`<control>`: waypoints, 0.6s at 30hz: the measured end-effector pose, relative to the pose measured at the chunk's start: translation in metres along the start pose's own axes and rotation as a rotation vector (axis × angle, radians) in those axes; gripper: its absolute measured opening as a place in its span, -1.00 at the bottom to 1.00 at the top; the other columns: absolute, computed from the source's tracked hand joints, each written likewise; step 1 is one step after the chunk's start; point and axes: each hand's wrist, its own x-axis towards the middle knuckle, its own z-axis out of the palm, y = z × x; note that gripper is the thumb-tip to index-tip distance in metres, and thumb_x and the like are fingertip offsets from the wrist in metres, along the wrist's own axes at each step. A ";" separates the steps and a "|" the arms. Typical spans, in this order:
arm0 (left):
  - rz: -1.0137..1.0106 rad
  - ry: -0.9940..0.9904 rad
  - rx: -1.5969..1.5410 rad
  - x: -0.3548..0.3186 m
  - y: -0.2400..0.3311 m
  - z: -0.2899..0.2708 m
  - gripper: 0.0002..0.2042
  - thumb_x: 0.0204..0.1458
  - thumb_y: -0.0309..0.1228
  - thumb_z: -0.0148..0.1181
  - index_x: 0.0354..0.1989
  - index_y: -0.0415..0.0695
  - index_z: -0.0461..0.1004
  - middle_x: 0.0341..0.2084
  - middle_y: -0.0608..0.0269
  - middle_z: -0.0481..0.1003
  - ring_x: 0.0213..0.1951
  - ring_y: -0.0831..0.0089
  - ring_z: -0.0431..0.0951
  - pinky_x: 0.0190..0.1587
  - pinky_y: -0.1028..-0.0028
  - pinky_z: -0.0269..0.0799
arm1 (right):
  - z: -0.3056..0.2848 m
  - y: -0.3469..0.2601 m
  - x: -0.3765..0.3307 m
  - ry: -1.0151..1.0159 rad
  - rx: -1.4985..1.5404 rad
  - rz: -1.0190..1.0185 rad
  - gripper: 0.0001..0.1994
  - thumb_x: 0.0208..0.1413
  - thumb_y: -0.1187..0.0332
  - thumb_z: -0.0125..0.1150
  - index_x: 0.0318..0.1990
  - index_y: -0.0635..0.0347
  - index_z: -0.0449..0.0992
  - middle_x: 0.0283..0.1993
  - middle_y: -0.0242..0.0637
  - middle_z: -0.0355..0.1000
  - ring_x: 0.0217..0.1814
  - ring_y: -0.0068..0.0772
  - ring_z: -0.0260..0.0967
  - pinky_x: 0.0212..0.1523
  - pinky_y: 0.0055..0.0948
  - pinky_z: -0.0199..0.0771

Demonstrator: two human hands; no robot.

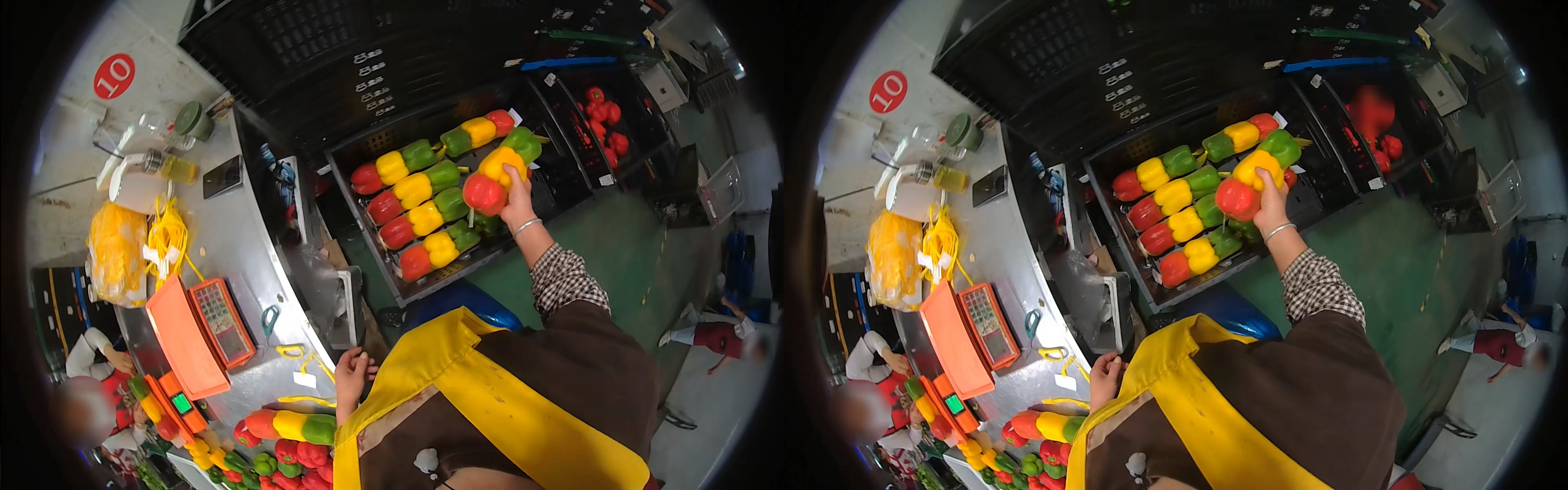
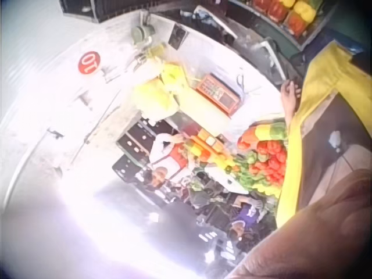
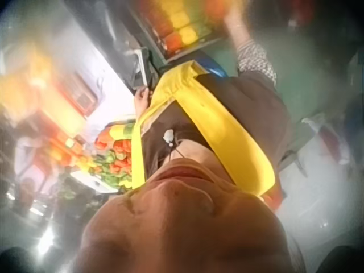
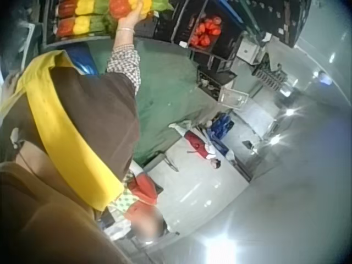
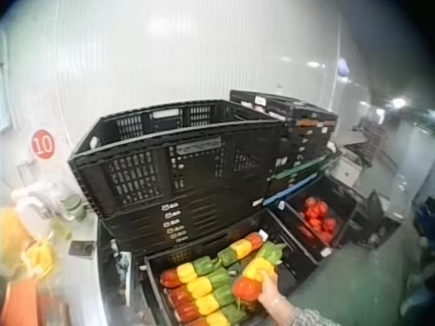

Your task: The person stacks red, yellow, and green bell peppers into vertical columns and secures them with yellow rubber bands. They place the finished stacks into a black crate and continue assembling additional stacks from peppers on the metal table.

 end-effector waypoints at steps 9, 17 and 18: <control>-0.132 0.162 -0.063 0.005 0.006 -0.009 -0.73 0.22 -0.34 0.06 0.01 -0.22 0.35 -0.42 0.10 0.54 -0.44 0.33 0.62 -0.44 0.44 0.59 | -0.026 -0.014 0.081 -0.125 -0.401 -0.131 -0.47 -0.06 0.45 0.36 0.09 0.22 0.28 -0.04 -0.23 0.40 -0.02 -0.28 0.42 0.00 -0.30 0.47; -0.185 0.270 -0.023 0.000 -0.006 -0.015 -0.75 0.22 -0.31 0.06 -0.03 -0.19 0.37 -0.46 0.13 0.56 -0.46 0.36 0.62 -0.47 0.45 0.56 | -0.006 -0.076 0.135 -0.730 -1.794 -0.727 -0.12 -0.51 0.36 0.43 0.19 -0.07 0.25 0.17 -0.08 0.27 0.15 0.08 0.27 0.17 -0.14 0.22; -0.180 0.277 -0.022 0.002 -0.008 -0.015 -0.76 0.22 -0.31 0.06 -0.04 -0.19 0.38 -0.46 0.14 0.56 -0.46 0.37 0.62 -0.47 0.45 0.55 | -0.011 -0.075 0.146 -0.763 -1.968 -0.814 -0.11 -0.52 0.35 0.45 0.19 -0.14 0.25 0.17 -0.12 0.26 0.20 0.02 0.24 0.24 -0.14 0.10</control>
